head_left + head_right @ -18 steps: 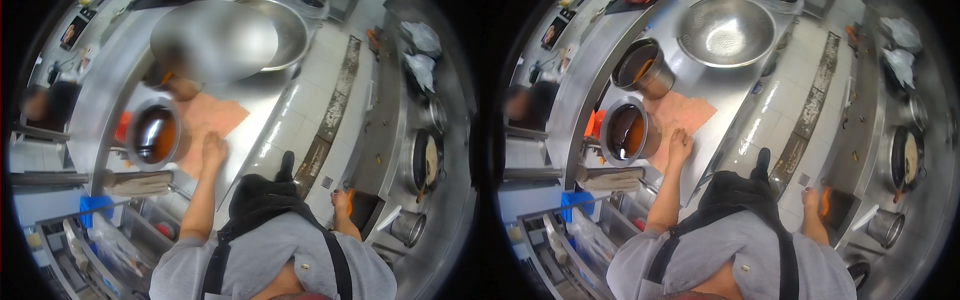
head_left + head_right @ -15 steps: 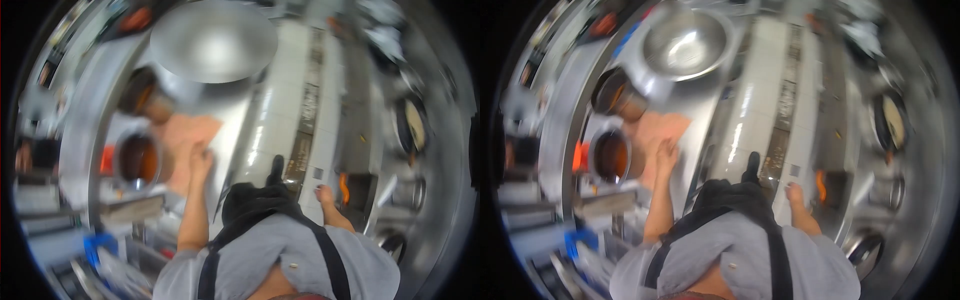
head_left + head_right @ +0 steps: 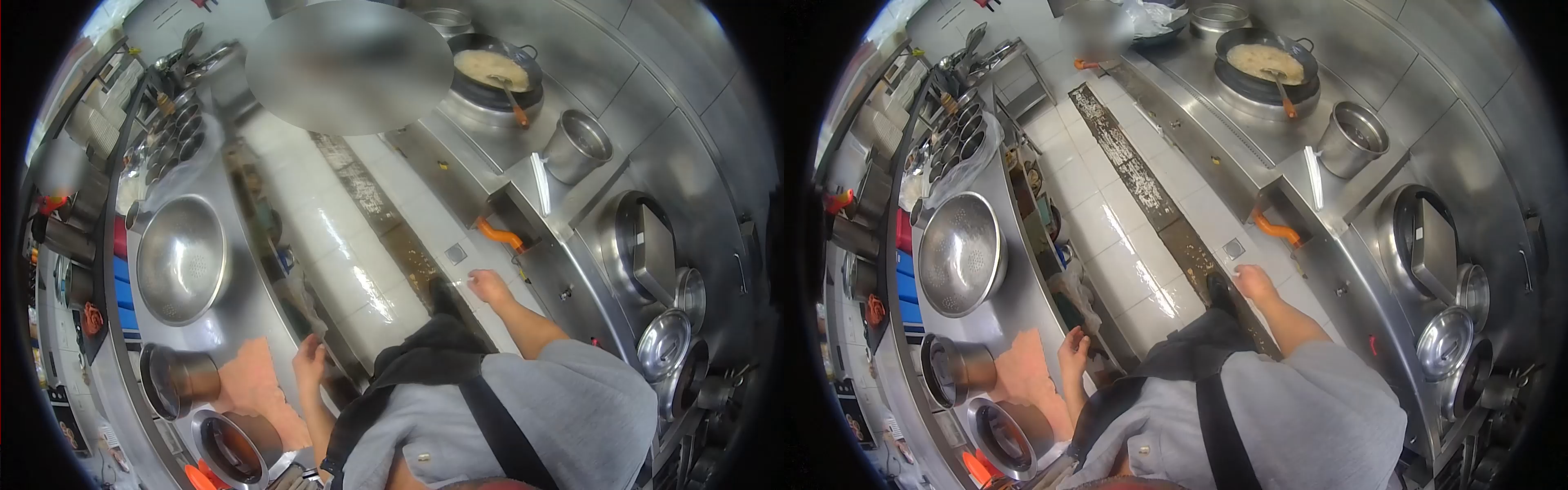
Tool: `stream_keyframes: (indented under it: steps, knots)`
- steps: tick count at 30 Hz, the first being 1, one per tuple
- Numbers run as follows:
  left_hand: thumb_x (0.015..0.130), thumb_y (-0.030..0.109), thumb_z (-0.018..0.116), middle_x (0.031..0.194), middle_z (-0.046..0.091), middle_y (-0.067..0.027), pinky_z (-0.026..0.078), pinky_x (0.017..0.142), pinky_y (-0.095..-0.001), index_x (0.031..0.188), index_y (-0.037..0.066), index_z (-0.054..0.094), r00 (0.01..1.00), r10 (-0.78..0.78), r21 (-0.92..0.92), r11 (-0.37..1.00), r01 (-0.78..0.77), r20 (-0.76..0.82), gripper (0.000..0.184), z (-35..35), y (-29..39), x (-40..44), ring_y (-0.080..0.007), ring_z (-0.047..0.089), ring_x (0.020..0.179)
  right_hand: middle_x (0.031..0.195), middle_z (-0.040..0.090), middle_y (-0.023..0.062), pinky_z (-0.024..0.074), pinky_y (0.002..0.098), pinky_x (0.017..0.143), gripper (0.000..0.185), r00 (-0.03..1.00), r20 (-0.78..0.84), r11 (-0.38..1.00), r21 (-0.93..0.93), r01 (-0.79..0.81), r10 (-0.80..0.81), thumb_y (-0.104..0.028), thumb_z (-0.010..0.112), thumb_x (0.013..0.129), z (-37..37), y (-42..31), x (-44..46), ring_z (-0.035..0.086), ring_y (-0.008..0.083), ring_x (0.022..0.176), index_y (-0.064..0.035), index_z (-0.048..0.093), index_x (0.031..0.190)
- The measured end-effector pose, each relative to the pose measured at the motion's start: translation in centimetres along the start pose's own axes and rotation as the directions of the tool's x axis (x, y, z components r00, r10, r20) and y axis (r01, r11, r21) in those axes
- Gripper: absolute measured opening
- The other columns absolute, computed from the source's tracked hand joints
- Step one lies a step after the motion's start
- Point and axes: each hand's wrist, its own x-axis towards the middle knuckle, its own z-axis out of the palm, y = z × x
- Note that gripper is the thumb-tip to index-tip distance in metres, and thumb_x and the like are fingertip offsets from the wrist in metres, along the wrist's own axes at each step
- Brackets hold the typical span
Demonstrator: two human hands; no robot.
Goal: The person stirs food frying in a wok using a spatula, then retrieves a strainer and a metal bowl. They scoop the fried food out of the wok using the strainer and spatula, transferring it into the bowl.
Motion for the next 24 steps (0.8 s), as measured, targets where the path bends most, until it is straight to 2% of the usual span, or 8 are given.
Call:
stream_keyframes:
  steps: [3, 6, 9, 11, 15, 17, 18, 24]
  knots:
    - [0.082, 0.011, 0.062, 0.111, 0.061, -0.0185, 0.048, 0.087, -0.0331, 0.119, -0.002, 0.054, 1.000, -0.005, 0.067, 0.998, 0.004, 0.008, 0.041, 0.8, 3.4, 2.1, -0.0242, 0.061, 0.101, 0.090, 0.066, 0.0161, 0.0488, 0.0353, 0.078, 0.028, 0.948, -0.305, 0.980, 0.196, -0.035, 0.095, -0.023, 0.062, 0.081, -7.4, 0.2, 1.8, 0.064, 0.0295, 0.085, -0.0042, 0.065, 0.101]
    - [0.082, 0.013, 0.062, 0.108, 0.063, -0.0187, 0.048, 0.085, -0.0331, 0.117, -0.002, 0.055, 1.000, 0.015, 0.114, 0.993, -0.013, -0.019, 0.039, 3.2, 5.6, 4.4, -0.0241, 0.062, 0.099, 0.090, 0.065, 0.0178, 0.0484, 0.0366, 0.075, 0.032, 0.759, -0.635, 0.955, 0.292, 0.058, 0.148, -0.026, 0.060, 0.085, -15.2, 0.7, 6.0, 0.063, 0.0304, 0.083, 0.0003, 0.063, 0.102]
    - [0.082, 0.014, 0.062, 0.109, 0.062, -0.0185, 0.048, 0.086, -0.0335, 0.116, -0.001, 0.056, 0.999, -0.019, 0.124, 0.992, 0.022, -0.026, 0.038, 6.5, 6.4, 7.6, -0.0257, 0.061, 0.100, 0.100, 0.063, 0.0169, 0.0468, 0.0370, 0.082, 0.031, 0.682, -0.730, 0.985, 0.154, 0.082, 0.057, -0.024, 0.059, 0.085, -22.5, 0.2, 11.8, 0.061, 0.0325, 0.091, 0.0001, 0.062, 0.105]
    - [0.082, 0.016, 0.062, 0.112, 0.062, -0.0177, 0.047, 0.087, -0.0344, 0.116, 0.000, 0.056, 0.999, -0.049, 0.222, 0.974, 0.048, 0.000, 0.039, 9.4, 3.5, 10.5, -0.0264, 0.061, 0.102, 0.103, 0.061, 0.0192, 0.0462, 0.0397, 0.084, 0.035, 0.472, -0.861, 0.981, -0.152, 0.120, -0.191, -0.024, 0.060, 0.083, -25.3, 0.8, 17.3, 0.059, 0.0365, 0.092, -0.0016, 0.059, 0.110]
    - [0.075, 0.030, 0.063, 0.106, 0.063, -0.0193, 0.045, 0.089, -0.0378, 0.109, 0.003, 0.062, 0.957, -0.237, 0.497, 0.858, 0.127, 0.166, 0.043, 15.6, -5.7, 12.1, -0.0329, 0.058, 0.103, 0.101, 0.060, 0.0225, 0.0471, 0.0436, 0.083, 0.037, 0.572, -0.790, 0.959, -0.282, -0.018, -0.222, -0.018, 0.058, 0.081, -27.0, 3.8, 27.2, 0.059, 0.0399, 0.092, -0.0031, 0.053, 0.114]
    - [0.076, 0.028, 0.061, 0.105, 0.063, -0.0199, 0.048, 0.085, -0.0383, 0.108, 0.004, 0.063, 0.875, -0.363, 0.658, 0.750, 0.071, 0.319, 0.040, 17.4, -12.0, 10.8, -0.0334, 0.061, 0.096, 0.103, 0.057, 0.0245, 0.0460, 0.0455, 0.085, 0.044, 0.859, -0.508, 0.989, -0.083, -0.122, 0.063, -0.012, 0.056, 0.076, -28.1, 3.2, 29.3, 0.056, 0.0405, 0.098, -0.0025, 0.049, 0.119]
    - [0.077, 0.028, 0.061, 0.104, 0.063, -0.0202, 0.049, 0.083, -0.0376, 0.108, 0.005, 0.063, 0.835, -0.371, 0.677, 0.736, -0.004, 0.408, 0.039, 18.3, -16.0, 10.2, -0.0324, 0.063, 0.094, 0.102, 0.058, 0.0237, 0.0463, 0.0467, 0.084, 0.044, 0.864, -0.489, 0.983, -0.063, -0.173, 0.121, -0.008, 0.053, 0.075, -28.3, 3.1, 30.0, 0.056, 0.0407, 0.098, -0.0044, 0.048, 0.119]
    - [0.076, 0.027, 0.061, 0.104, 0.064, -0.0193, 0.049, 0.082, -0.0363, 0.108, 0.005, 0.064, 0.719, -0.604, 0.535, 0.756, 0.378, 0.345, 0.039, 18.0, -11.3, 3.7, -0.0306, 0.064, 0.092, 0.101, 0.059, 0.0214, 0.0474, 0.0464, 0.082, 0.037, 0.824, -0.532, 0.973, -0.001, -0.232, 0.196, -0.011, 0.052, 0.078, -30.1, 2.7, 34.6, 0.058, 0.0382, 0.097, -0.0060, 0.050, 0.114]
